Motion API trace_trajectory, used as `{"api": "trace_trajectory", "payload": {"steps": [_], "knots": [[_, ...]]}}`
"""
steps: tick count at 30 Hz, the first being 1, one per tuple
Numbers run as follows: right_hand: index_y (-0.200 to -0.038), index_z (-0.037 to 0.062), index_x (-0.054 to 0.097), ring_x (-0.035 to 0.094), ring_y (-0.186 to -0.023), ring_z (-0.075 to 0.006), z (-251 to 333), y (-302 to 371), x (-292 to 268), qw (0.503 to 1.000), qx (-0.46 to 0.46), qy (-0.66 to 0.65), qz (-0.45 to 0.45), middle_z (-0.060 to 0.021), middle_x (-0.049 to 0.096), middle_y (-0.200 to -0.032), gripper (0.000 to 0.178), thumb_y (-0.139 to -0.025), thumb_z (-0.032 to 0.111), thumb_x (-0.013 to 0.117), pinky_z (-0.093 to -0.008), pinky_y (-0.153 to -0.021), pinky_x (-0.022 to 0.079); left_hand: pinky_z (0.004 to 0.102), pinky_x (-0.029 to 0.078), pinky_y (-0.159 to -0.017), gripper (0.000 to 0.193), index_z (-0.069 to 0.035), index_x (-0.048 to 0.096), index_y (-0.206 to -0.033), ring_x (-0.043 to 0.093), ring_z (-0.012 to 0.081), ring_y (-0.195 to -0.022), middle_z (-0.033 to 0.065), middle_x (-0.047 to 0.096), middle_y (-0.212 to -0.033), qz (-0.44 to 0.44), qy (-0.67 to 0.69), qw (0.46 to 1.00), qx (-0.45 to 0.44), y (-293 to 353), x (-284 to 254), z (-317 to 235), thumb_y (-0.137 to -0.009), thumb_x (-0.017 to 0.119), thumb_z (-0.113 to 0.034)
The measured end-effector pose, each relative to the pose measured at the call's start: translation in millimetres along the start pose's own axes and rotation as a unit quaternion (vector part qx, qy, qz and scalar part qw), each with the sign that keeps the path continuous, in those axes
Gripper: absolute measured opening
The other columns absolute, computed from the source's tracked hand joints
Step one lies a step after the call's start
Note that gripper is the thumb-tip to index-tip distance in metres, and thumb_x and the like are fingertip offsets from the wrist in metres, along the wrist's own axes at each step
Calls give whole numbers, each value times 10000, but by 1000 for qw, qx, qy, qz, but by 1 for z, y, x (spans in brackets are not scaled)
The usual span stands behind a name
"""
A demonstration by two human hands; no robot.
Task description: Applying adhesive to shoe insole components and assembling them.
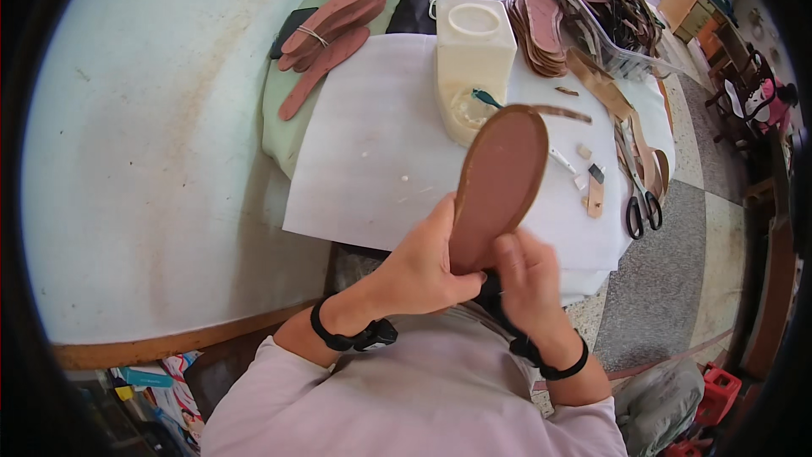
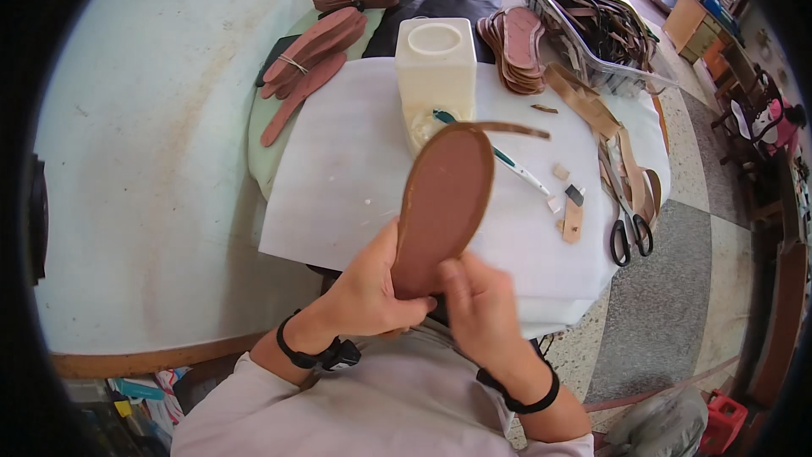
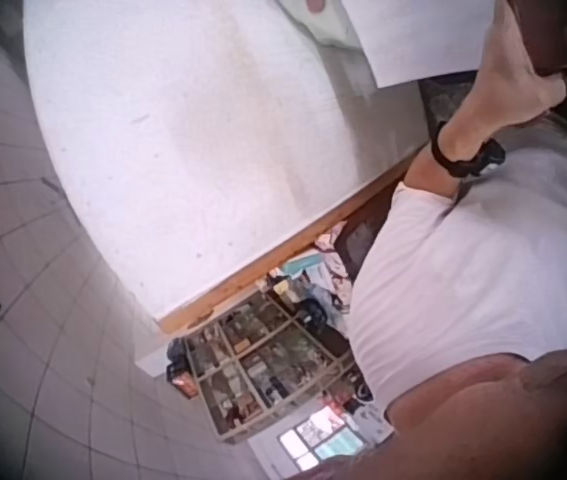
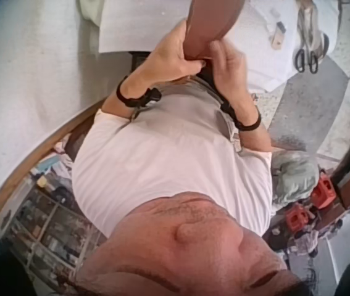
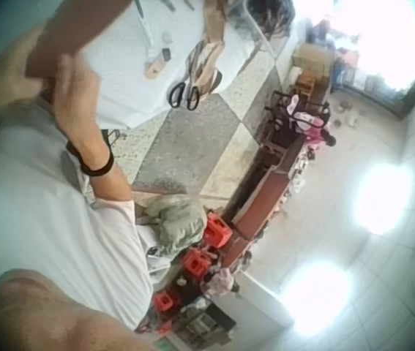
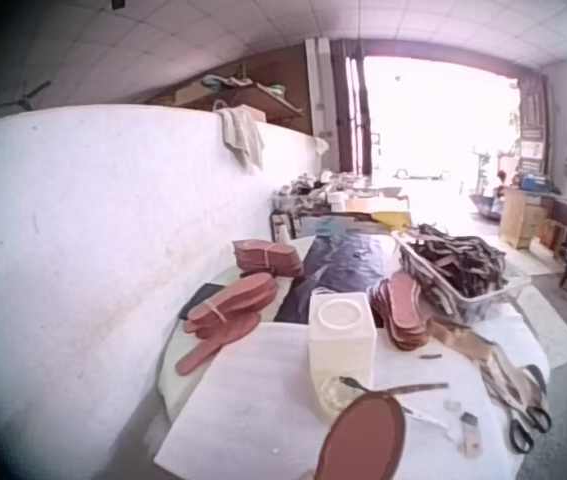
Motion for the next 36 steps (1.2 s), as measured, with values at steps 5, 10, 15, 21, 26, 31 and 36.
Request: {"api": "trace_trajectory", "payload": {"steps": [5, 10, 15, 21, 26, 31, 36], "knots": [[-1121, -60, 645, 600, -738, -121, 2, -3, -6, 996, -37, -81, -24, -87, 677, -809, 223, -1093, 106, 498, -290, -685, 510, 344, 469, -1021, 852, 4, 331, -1515, 573, 185, -1206, 107, 586, -1286, 0, -72, 995, 69, -2, 4, -5, -753, 706, 68], [-999, -49, 616, 451, -686, -60, 8, -7, -29, 991, -41, -92, -83, 3, 561, -746, 256, -1109, 133, 476, -246, -596, 410, 370, 480, -1014, 866, 19, 319, -1519, 599, 228, -1183, 146, 608, -1272, 40, -113, 992, 42, 1, 9, 1, -752, 720, 29], [-856, 46, 551, 303, -645, -8, 7, -12, -50, 987, -27, -108, -115, 87, 390, -730, 356, -1125, 265, 472, -209, -545, 242, 384, 492, -997, 886, 53, 310, -1504, 623, 276, -1136, 186, 608, -1247, 70, -155, 985, 34, 5, 16, 8, -738, 748, -31], [-802, 74, 517, 295, -632, -8, 12, -12, -63, 985, -54, -68, -146, 88, 381, -714, 358, -1117, 243, 486, -212, -538, 234, 399, 522, -927, 848, 85, 311, -1459, 659, 318, -1063, 220, 624, -1195, 97, -179, 978, 38, 7, 21, 6, -744, 747, -48], [-770, 65, 498, 314, -617, -20, 13, -16, -71, 983, -40, -82, -162, 80, 398, -685, 377, -1114, 219, 485, -229, -529, 249, 402, 541, -877, 840, 85, 298, -1450, 681, 344, -1000, 223, 646, -1132, 112, -189, 975, 38, 8, 23, 0, -750, 743, -48], [-757, 64, 505, 321, -609, -19, 7, -21, -78, 980, -25, -87, -179, 82, 406, -678, 395, -1117, 224, 477, -234, -523, 245, 397, 542, -883, 859, 77, 280, -1475, 687, 329, -1013, 222, 656, -1131, 129, -194, 972, 18, 6, 26, 6, -757, 735, -49], [-860, 80, 593, 327, -653, -14, -8, -16, -78, 978, -30, -41, -203, 104, 412, -716, 365, -1124, 286, 449, -220, -557, 243, 399, 538, -905, 883, 58, 264, -1517, 690, 318, -1021, 211, 660, -1155, 125, -163, 979, 1, 5, 30, 10, -766, 717, -37]]}}
Point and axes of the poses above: each hand's wrist, its own y-axis away from the middle knuckle, its own x-axis out of the palm, z = x × y, the point moved 9 cm from there along -y, towards the middle knuckle
